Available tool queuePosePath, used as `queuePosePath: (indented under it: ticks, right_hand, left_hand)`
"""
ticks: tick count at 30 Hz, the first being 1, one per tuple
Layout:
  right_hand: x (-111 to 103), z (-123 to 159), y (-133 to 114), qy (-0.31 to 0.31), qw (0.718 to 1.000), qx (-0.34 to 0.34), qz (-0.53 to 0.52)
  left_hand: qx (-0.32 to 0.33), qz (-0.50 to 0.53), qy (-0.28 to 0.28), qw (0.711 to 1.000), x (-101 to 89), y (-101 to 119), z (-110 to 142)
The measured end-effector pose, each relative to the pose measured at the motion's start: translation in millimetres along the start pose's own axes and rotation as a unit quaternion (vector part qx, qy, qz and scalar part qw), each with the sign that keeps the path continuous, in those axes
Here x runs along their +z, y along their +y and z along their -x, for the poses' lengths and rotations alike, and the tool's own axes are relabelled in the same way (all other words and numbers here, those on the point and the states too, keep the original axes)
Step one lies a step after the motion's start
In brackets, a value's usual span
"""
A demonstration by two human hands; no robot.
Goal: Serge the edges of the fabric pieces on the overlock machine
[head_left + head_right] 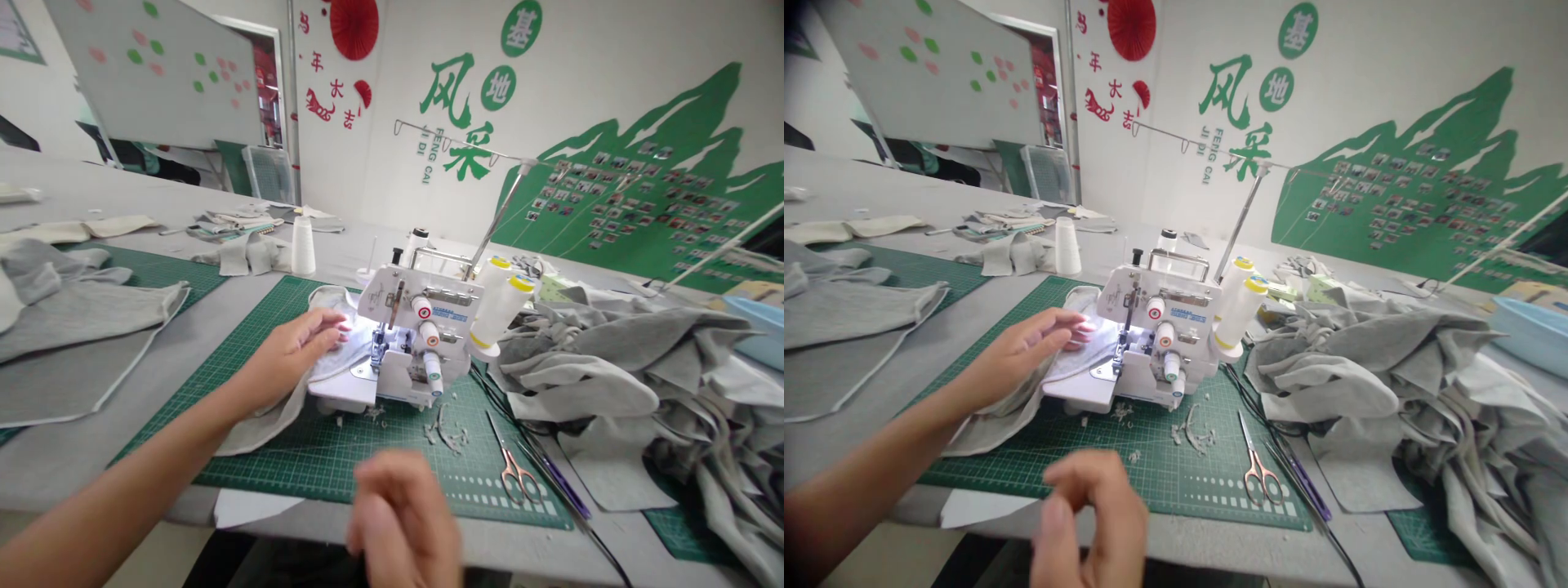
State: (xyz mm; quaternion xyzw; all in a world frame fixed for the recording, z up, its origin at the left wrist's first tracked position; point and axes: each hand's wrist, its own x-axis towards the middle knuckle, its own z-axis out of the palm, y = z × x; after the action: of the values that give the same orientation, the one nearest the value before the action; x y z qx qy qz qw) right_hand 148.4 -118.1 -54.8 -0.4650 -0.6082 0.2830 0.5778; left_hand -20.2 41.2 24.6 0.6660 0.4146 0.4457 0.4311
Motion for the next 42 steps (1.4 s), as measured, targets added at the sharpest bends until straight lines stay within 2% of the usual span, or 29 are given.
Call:
queuePosePath:
  ticks: [3, 5, 10, 12, 14, 18, 23, 27, 30, 36, 39, 41, 42]
  right_hand:
    - [36.5, -31.4, 0.9, -0.068, 0.996, 0.026, 0.057]
    - [55.1, -44.8, 1.3, -0.101, 0.991, 0.02, 0.087]
    - [73.6, -55.1, 3.2, -0.152, 0.982, 0.02, 0.113]
    - [75.3, -55.4, 5.8, -0.151, 0.984, 0.02, 0.093]
    - [76.1, -55.0, 9.3, -0.148, 0.986, 0.022, 0.069]
    - [74.7, -53.3, 13.9, -0.139, 0.989, 0.024, 0.043]
    - [70.0, -51.6, 10.8, -0.11, 0.993, -0.013, 0.03]
    - [67.0, -50.4, 6.0, -0.108, 0.994, -0.015, 0.027]
    - [65.1, -50.5, 3.5, -0.111, 0.993, -0.011, 0.028]
    - [60.3, -45.9, 3.8, -0.109, 0.994, 0.004, 0.031]
    - [57.9, -34.3, 7.9, -0.086, 0.996, 0.01, 0.034]
    - [56.3, -24.2, 11.7, -0.057, 0.998, 0.005, 0.028]
    - [55.4, -19.3, 13.4, -0.037, 0.999, 0.004, 0.025]
  left_hand:
    - [-0.018, 0.073, 0.02, 0.997, -4.2, 5.4, -38.6]
    - [-0.035, 0.102, 0.006, 0.994, -4.0, 9.8, -64.7]
    - [-0.105, 0.149, -0.136, 0.974, 11.4, 25.6, -108.2]
    - [-0.117, 0.181, -0.193, 0.957, 20.8, 30.8, -115.5]
    - [-0.123, 0.21, -0.223, 0.944, 28.2, 33.7, -119.5]
    - [-0.125, 0.224, -0.216, 0.942, 32.9, 32.4, -125.0]
    - [-0.117, 0.217, -0.208, 0.947, 29.5, 26.9, -130.8]
    - [-0.108, 0.201, -0.207, 0.951, 28.0, 26.5, -130.6]
    - [-0.086, 0.184, -0.185, 0.962, 27.5, 30.4, -130.3]
    - [-0.018, 0.112, -0.097, 0.989, 30.6, 39.9, -130.4]
    - [0.029, 0.05, -0.001, 0.998, 30.5, 35.9, -114.8]
    - [0.062, -0.005, 0.071, 0.996, 26.9, 30.8, -94.0]
    - [0.074, -0.038, 0.09, 0.992, 24.3, 28.2, -81.2]
